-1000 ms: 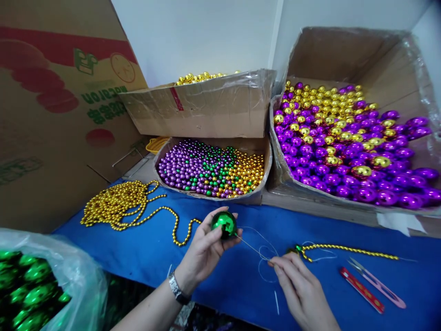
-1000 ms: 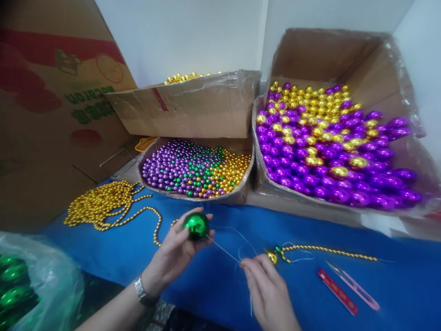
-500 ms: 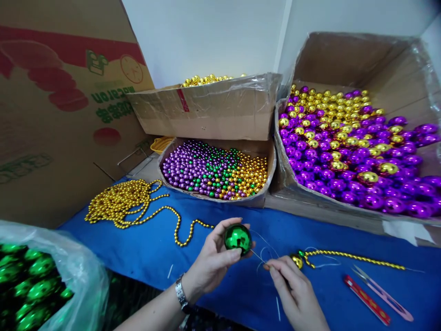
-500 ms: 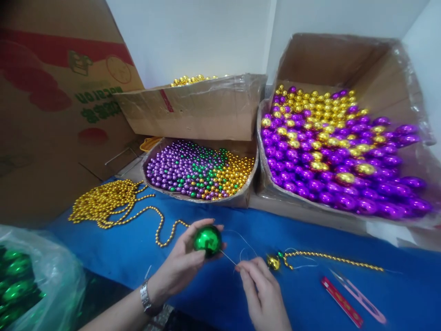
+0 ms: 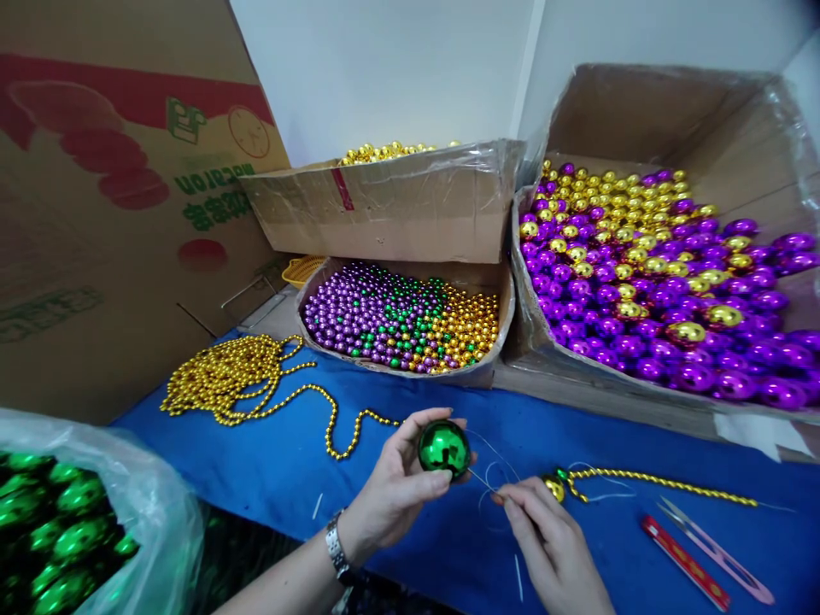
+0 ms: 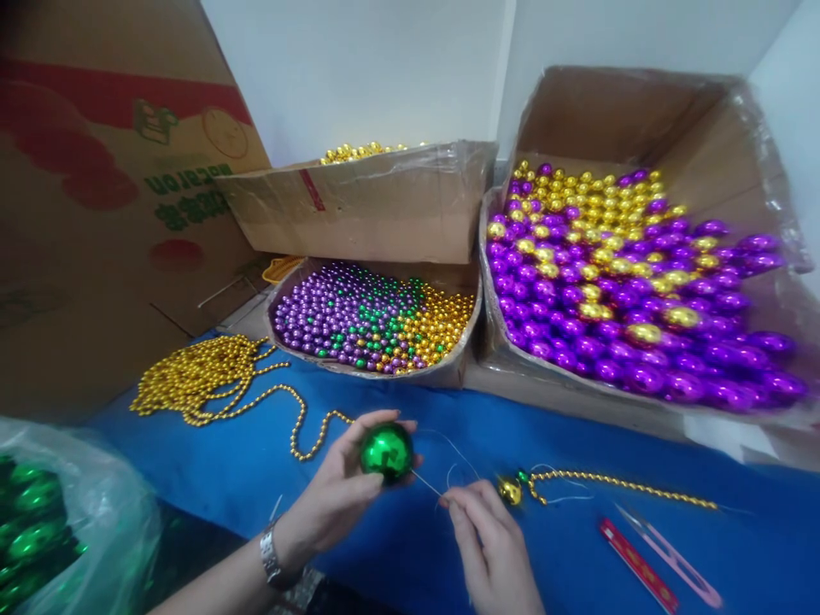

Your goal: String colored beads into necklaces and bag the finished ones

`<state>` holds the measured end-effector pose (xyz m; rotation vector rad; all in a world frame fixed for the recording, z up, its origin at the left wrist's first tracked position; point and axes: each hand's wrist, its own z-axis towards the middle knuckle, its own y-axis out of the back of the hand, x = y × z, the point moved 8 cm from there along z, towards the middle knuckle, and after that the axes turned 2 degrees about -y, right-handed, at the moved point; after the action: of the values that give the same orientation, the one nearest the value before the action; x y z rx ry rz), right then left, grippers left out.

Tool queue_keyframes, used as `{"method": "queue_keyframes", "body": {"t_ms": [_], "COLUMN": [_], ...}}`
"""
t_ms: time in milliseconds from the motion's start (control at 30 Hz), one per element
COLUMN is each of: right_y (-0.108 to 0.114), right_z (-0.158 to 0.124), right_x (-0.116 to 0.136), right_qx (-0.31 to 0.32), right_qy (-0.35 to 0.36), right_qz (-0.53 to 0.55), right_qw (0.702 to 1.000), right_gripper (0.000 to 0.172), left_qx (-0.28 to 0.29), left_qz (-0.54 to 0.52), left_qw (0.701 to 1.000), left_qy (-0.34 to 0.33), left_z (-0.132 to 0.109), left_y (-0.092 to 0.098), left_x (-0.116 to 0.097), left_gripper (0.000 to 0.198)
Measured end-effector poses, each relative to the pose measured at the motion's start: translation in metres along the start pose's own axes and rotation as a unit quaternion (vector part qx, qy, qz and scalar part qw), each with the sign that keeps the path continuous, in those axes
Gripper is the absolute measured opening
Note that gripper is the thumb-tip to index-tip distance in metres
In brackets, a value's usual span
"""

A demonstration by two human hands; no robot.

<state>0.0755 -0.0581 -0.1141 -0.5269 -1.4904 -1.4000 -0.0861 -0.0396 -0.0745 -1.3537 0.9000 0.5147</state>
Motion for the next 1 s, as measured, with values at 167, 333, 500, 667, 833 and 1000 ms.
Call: {"method": "queue_keyframes", "body": {"t_ms": [167, 333, 500, 667, 833, 1000], "right_y": [0.001, -0.002, -0.001, 0.001, -0.002, 0.000], "right_z": [0.001, 0.003, 0.002, 0.000, 0.005, 0.009], "right_x": [0.003, 0.003, 0.001, 0.000, 0.000, 0.000], "right_qx": [-0.003, 0.008, 0.011, 0.015, 0.019, 0.013], "right_qy": [-0.009, -0.015, -0.008, -0.012, -0.033, -0.028], "right_qz": [0.011, 0.025, 0.020, 0.024, 0.028, 0.028], "right_qw": [1.000, 1.000, 1.000, 1.000, 0.999, 0.999], "right_gripper": [0.019, 0.020, 0.019, 0.020, 0.021, 0.023], "left_qx": [0.001, 0.009, 0.009, 0.007, 0.007, 0.020], "left_qz": [0.009, 0.002, -0.002, -0.013, -0.007, 0.033], "left_qw": [1.000, 1.000, 1.000, 1.000, 1.000, 0.999], "left_qy": [-0.002, -0.002, 0.000, 0.007, 0.010, 0.008], "left_z": [0.000, 0.000, 0.000, 0.000, 0.002, 0.008], "left_y": [-0.001, -0.003, -0.003, -0.003, -0.003, -0.008], "left_x": [-0.001, -0.001, -0.001, 0.001, 0.001, -0.011], "left_gripper": [0.059, 0.059, 0.059, 0.058, 0.057, 0.057]}}
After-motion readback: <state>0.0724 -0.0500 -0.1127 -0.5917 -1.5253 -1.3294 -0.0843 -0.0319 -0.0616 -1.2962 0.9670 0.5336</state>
